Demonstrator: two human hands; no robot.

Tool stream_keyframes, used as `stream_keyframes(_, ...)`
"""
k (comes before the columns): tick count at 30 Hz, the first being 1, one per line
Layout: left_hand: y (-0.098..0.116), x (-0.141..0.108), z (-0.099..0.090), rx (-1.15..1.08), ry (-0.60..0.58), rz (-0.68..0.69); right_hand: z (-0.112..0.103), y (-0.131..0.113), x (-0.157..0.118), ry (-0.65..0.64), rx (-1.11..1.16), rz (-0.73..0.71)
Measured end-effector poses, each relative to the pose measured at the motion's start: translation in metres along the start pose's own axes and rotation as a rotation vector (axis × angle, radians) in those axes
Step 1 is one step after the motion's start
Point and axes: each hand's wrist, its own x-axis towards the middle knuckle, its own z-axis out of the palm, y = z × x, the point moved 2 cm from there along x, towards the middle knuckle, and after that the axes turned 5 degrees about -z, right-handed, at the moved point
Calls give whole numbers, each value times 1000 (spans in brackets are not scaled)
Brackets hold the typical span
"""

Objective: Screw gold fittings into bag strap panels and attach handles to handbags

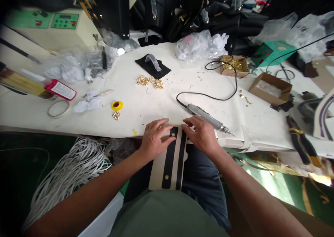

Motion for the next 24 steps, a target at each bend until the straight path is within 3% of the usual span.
stream_keyframes(4,-1,-1,0,-4,16,20,-10,4,-10,118,-28,-42)
stream_keyframes(8,-1,0,1,27,15,58,-31,25,-6,246,-363,-40)
stream_keyframes(11,-2,1,0,54,-18,49,-39,47,0,100,-571,87)
stream_keyframes(15,-2,3,-1,83,-69,29,-39,62,5,-92,-654,179)
stream_keyframes(20,-1,4,2,36,-40,2,-50,56,11,-19,-452,221)
stream_keyframes(24,-1,5,1,16,-21,-25,-58,42,12,135,150,437)
